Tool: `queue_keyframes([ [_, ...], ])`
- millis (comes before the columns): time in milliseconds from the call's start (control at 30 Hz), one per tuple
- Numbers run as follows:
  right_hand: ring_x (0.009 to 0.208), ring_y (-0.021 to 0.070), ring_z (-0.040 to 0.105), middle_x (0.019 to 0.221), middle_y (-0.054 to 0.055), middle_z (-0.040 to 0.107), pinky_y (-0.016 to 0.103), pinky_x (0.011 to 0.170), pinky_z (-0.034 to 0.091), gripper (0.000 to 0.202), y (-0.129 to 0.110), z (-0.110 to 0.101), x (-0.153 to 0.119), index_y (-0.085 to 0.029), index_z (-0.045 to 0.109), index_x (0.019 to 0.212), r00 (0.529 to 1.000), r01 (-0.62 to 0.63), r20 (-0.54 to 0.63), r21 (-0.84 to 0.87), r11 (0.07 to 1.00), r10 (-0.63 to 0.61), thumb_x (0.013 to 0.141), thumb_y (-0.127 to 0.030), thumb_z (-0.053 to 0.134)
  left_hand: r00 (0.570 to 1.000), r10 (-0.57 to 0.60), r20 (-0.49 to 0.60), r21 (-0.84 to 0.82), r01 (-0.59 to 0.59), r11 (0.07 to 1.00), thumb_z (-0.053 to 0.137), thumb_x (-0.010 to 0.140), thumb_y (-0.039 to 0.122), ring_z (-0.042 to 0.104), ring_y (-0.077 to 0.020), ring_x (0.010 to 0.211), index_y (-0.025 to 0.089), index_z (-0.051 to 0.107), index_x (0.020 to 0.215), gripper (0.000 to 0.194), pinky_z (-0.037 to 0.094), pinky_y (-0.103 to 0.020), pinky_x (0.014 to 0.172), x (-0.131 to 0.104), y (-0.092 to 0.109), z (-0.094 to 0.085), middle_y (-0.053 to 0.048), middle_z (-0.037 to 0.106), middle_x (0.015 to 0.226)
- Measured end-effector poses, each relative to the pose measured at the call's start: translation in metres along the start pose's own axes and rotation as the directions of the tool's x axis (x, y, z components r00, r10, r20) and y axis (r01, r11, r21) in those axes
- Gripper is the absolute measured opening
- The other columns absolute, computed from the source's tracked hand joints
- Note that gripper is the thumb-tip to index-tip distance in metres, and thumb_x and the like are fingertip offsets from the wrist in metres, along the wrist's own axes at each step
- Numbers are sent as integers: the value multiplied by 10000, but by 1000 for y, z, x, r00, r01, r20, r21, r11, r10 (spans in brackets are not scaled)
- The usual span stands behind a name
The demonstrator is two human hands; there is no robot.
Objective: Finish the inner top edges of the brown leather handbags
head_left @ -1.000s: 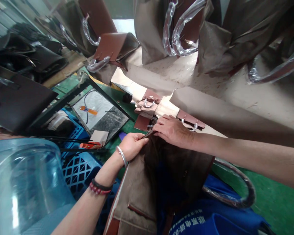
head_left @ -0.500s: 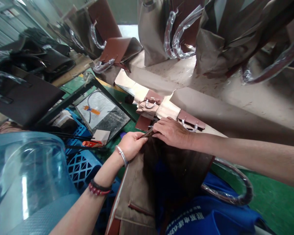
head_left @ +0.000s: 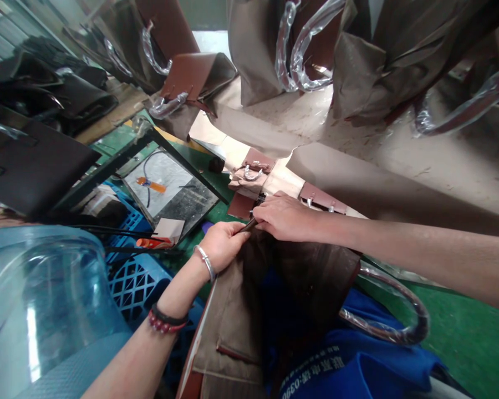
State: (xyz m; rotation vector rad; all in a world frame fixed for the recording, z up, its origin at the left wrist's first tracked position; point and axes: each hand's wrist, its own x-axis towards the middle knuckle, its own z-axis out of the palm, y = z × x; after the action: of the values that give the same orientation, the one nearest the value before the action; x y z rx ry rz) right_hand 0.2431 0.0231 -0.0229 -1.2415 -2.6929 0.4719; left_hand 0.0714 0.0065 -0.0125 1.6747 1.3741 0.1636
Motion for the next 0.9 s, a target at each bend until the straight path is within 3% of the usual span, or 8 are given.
queue_keyframes([
  [400, 752, 180, 527, 736, 43, 595, 279, 687, 330, 151, 4, 15, -2, -163, 564, 826, 981, -105, -156, 61, 993, 114, 794, -289, 487, 998, -51, 47, -78, 54, 996, 481, 706, 303, 558, -182, 669, 147, 647, 899, 299, 409, -248, 582, 1, -2, -2, -26, 660, 733],
  [900, 782, 179, 508, 760, 56, 588, 289, 732, 307, 150, 5, 18, -4, -155, 540, 818, 979, -100, -171, 97, 990, 116, 822, -283, 463, 995, -64, 74, -142, 74, 987, 498, 690, 295, 536, -161, 620, 130, 654, 818, 260, 400, -230, 555, 2, 5, -2, -23, 644, 691],
])
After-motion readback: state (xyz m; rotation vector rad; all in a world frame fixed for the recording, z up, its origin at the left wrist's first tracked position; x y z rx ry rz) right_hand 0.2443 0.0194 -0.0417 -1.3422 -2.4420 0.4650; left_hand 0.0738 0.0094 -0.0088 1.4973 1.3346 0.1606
